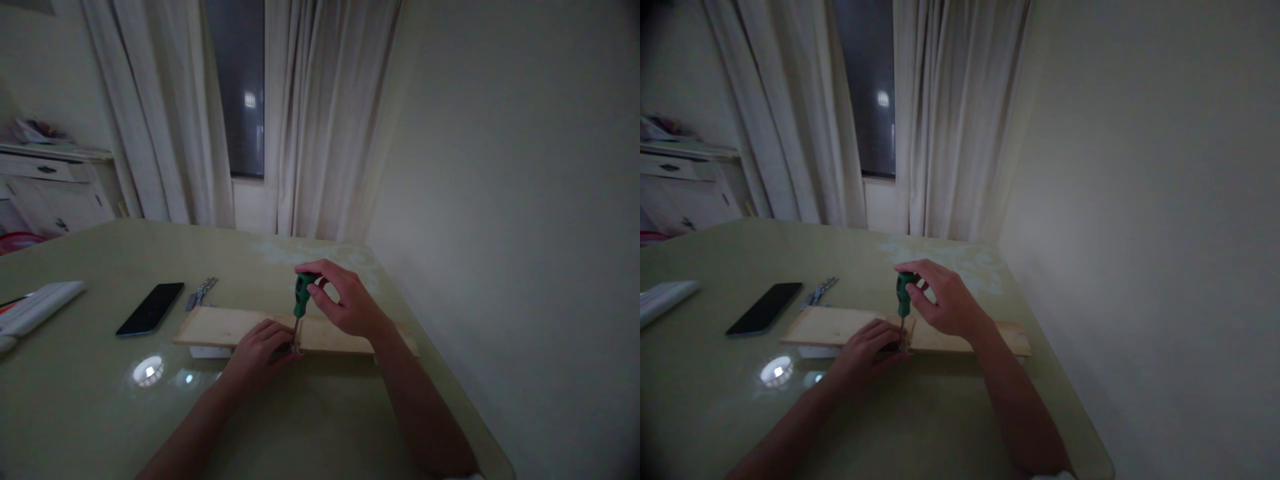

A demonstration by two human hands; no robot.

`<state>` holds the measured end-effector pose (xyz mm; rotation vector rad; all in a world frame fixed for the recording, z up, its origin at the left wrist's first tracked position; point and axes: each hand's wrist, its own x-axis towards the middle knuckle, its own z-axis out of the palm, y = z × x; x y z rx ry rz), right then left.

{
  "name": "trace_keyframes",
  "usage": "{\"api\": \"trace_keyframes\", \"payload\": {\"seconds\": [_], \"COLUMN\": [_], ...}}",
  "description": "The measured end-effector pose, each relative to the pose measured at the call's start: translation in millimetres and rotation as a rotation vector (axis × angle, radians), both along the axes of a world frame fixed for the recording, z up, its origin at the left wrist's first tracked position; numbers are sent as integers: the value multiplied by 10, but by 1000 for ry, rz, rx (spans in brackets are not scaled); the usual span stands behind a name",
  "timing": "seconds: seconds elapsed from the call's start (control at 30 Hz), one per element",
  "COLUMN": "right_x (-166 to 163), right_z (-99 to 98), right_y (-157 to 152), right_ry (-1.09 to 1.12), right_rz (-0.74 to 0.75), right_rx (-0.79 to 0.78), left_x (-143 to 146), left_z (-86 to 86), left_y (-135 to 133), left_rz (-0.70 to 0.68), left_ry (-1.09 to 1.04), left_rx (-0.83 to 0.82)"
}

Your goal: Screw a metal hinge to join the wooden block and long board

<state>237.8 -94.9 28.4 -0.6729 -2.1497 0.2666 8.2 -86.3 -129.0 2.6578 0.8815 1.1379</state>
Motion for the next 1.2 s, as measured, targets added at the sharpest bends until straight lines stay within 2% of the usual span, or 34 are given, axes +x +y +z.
{"api": "trace_keyframes", "payload": {"seconds": [0.5,0.7,1.0,1.2], "right_x": [43,7,-28,-16], "right_z": [34,14,105,134], "right_y": [14,44,-88,-108], "right_ry": [27,153,32,17], "right_rz": [22,-73,8,61], "right_rx": [-50,6,-48,4], "left_x": [-5,-6,-3,-1], "left_z": [-13,-14,-35,-25], "left_y": [13,16,20,14], "left_rz": [-9,-3,6,10], "left_ry": [3,-12,-1,0], "left_rx": [12,-1,-8,-14]}}
